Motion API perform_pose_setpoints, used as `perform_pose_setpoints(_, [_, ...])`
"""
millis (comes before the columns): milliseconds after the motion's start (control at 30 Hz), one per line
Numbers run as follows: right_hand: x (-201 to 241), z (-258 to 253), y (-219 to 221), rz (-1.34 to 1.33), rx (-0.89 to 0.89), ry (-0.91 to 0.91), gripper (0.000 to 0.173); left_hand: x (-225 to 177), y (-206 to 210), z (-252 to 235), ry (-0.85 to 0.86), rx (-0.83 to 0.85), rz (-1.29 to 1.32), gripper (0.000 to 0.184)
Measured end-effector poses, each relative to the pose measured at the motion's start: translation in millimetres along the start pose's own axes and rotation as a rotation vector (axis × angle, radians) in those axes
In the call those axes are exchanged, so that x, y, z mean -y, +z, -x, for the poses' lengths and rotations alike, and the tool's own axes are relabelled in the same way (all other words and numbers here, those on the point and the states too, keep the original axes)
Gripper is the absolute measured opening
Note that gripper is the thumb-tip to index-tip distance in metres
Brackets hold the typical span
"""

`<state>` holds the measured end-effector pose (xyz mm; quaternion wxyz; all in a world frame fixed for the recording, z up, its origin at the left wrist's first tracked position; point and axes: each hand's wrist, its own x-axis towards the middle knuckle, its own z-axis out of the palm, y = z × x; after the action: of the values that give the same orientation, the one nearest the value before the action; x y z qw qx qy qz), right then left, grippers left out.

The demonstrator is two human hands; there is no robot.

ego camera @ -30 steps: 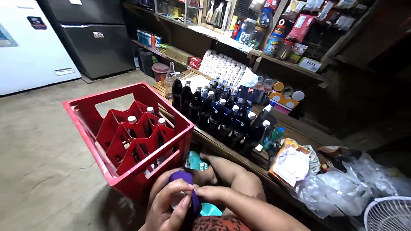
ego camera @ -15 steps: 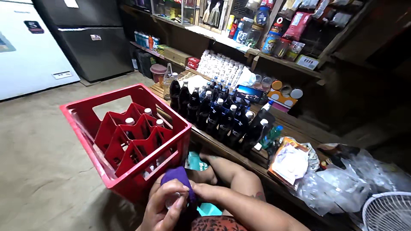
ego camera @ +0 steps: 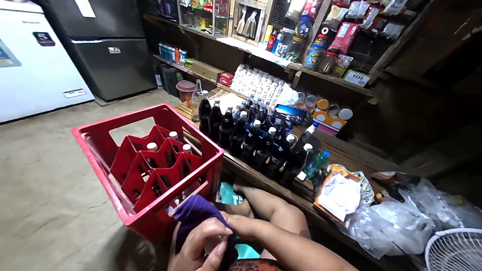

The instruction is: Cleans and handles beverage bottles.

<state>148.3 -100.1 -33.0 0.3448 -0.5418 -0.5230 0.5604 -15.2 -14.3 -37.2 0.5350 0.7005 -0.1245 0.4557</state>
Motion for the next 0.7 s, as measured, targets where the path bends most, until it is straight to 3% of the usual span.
perform_pose_setpoints(100, [84.0, 3.6, 39.8, 0.062, -0.333, 0.67, 0.045, -2.0, 1.5, 1.9, 0.01, 0.041, -0.007, 0.021])
perform_pose_setpoints(200, [-15.6, 8.6, 1.8, -0.052, -0.007, 0.384, 0.056, 0.3, 1.2, 1.7, 0.029, 0.036, -0.027, 0.021])
perform_pose_setpoints(267, [-43.7, 7.5, -8.3, -0.082, 0.027, 0.316, 0.061, 2.1, 0.3, 0.4, 0.028, 0.019, -0.03, 0.021])
perform_pose_setpoints(333, [-27.4, 11.0, -13.0, -0.078, 0.056, 0.294, 0.061, 2.6, -1.4, -1.7, 0.033, 0.001, -0.038, 0.021])
perform_pose_setpoints(533, [7.9, 8.2, -3.4, 0.067, 0.044, -0.111, 0.064, -1.1, -5.5, -0.2, -0.001, -0.024, -0.026, 0.021])
perform_pose_setpoints(633, [-12.7, 1.2, 1.6, -0.06, 0.011, -0.041, 0.071, -0.1, -7.1, 0.7, 0.014, -0.023, -0.011, 0.022])
perform_pose_setpoints(700, [-14.3, 7.0, 10.3, -0.11, -0.063, 0.107, 0.058, -3.1, -9.8, 2.4, 0.002, -0.023, -0.043, 0.022])
